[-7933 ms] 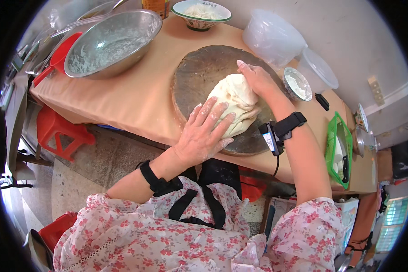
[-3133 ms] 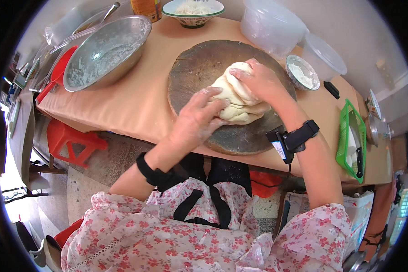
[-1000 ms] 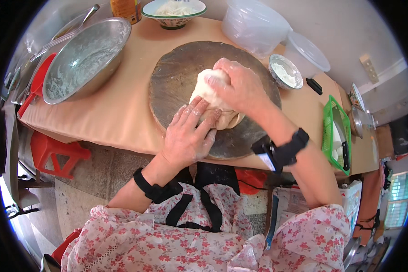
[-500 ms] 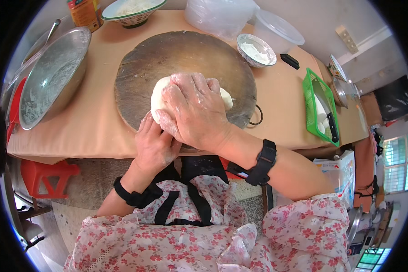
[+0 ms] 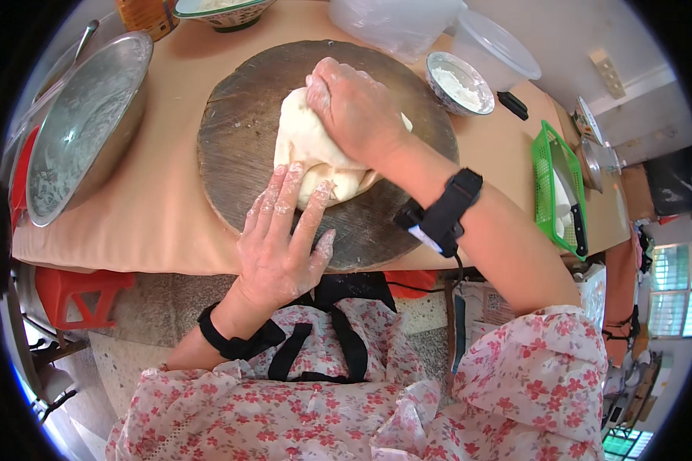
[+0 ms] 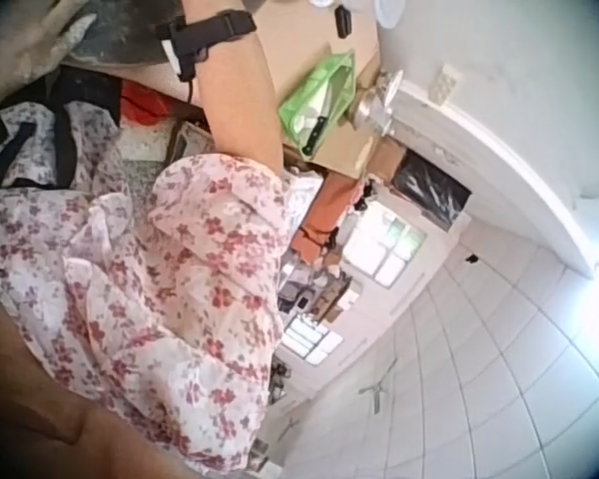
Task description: Kneading a large piece of dough on a wooden circular board in a food preparation setting.
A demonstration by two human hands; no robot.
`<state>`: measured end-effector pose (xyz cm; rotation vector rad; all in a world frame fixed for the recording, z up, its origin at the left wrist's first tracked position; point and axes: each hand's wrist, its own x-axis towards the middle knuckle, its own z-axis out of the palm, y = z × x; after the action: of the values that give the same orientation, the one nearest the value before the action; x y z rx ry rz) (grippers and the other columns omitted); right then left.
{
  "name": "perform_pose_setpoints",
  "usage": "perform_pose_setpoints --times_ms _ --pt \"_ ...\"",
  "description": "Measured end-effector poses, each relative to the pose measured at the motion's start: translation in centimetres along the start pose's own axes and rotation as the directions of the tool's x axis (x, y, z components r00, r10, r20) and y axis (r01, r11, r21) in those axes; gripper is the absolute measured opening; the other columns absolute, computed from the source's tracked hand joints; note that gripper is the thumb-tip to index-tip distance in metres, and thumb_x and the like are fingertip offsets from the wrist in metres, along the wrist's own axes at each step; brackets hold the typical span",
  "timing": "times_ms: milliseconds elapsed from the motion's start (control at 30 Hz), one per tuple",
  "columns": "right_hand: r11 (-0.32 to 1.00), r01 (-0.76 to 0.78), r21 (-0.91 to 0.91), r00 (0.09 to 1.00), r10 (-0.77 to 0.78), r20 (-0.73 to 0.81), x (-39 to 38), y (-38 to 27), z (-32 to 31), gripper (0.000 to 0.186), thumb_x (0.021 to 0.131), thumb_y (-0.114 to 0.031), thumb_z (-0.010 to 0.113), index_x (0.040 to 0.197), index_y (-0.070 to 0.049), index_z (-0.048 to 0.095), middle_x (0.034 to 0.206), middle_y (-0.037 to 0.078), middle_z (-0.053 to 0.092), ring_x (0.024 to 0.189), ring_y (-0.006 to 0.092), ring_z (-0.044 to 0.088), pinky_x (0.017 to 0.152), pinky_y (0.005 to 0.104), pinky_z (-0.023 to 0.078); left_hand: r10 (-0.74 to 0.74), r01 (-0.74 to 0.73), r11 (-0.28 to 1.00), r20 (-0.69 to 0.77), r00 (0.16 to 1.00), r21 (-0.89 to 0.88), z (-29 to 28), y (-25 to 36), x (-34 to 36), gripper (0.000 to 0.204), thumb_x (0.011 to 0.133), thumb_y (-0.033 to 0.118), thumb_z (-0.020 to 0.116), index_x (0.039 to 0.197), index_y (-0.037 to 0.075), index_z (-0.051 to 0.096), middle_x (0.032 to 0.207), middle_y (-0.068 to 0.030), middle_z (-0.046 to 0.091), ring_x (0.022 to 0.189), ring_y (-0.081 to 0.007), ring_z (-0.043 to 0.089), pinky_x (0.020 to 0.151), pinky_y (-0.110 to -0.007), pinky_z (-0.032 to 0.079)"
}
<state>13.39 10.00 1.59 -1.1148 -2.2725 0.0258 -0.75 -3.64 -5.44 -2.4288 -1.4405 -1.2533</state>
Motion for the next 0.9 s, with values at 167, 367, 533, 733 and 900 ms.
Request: perform_pose_setpoints --times_ms 167,367,533,733,900 --pt "0.986 -0.157 -0.057 0.968 0.165 0.188 1.8 1.7 0.0 0.033 0.099 -0.037 0.043 0.102 -0.007 0.055 0.093 0.018 0.066 0.091 0.0398 0.062 0.079 0.0486 0.047 -0.005 0.005 1.0 0.034 0.999 0.018 -0.3 0.3 0.1 0.057 0.073 0.019 0.072 0.127 0.008 0.059 0.137 -0.0229 0.048 0.127 -0.0386 0.049 0.101 -0.046 0.042" --pt "0.98 -0.159 -0.118 0.958 0.182 0.22 1.6 2.2 0.4 0.044 0.097 -0.045 0.041 0.119 -0.014 0.063 0.098 0.016 0.067 0.102 0.0387 0.061 0.09 0.0493 0.046 0.016 -0.015 0.999 -0.016 1.0 0.035 0.0 -0.1 0.0 0.055 0.074 0.018 0.072 0.127 0.009 0.059 0.135 -0.0216 0.05 0.126 -0.0383 0.049 0.101 -0.046 0.042" --pt "0.991 -0.113 0.072 0.968 0.094 0.231 -0.9 -0.2 -1.1 0.045 0.094 -0.045 0.044 0.121 -0.015 0.063 0.111 0.013 0.064 0.104 0.0389 0.06 0.091 0.0542 0.043 0.035 -0.033 0.999 -0.066 0.997 0.034 0.3 -0.4 -0.1 0.049 0.073 0.016 0.072 0.121 0.008 0.063 0.129 -0.0214 0.054 0.124 -0.0388 0.05 0.1 -0.046 0.043" --pt "0.938 0.234 -0.255 0.97 -0.242 0.0 -7.4 -6.3 -3.1 0.048 0.082 -0.04 0.06 0.125 -0.02 0.061 0.131 0.01 0.052 0.116 0.0355 0.047 0.091 0.0545 0.035 0.052 -0.053 0.999 -0.069 0.996 -0.013 0.9 -1.3 -1.3 0.038 0.071 0.017 0.071 0.107 0.005 0.066 0.122 -0.0216 0.055 0.119 -0.0406 0.053 0.097 -0.051 0.044" --pt "0.927 0.226 -0.299 0.973 -0.23 0.024 -10.9 -8.3 -2.8 0.053 0.08 -0.043 0.062 0.129 -0.022 0.059 0.138 0.009 0.047 0.121 0.0368 0.043 0.096 0.0573 0.03 0.074 -0.085 0.99 -0.093 0.993 -0.112 0.6 -0.9 -2.6 0.037 0.072 0.017 0.071 0.105 0.003 0.067 0.124 -0.0222 0.053 0.119 -0.0411 0.051 0.099 -0.053 0.041"
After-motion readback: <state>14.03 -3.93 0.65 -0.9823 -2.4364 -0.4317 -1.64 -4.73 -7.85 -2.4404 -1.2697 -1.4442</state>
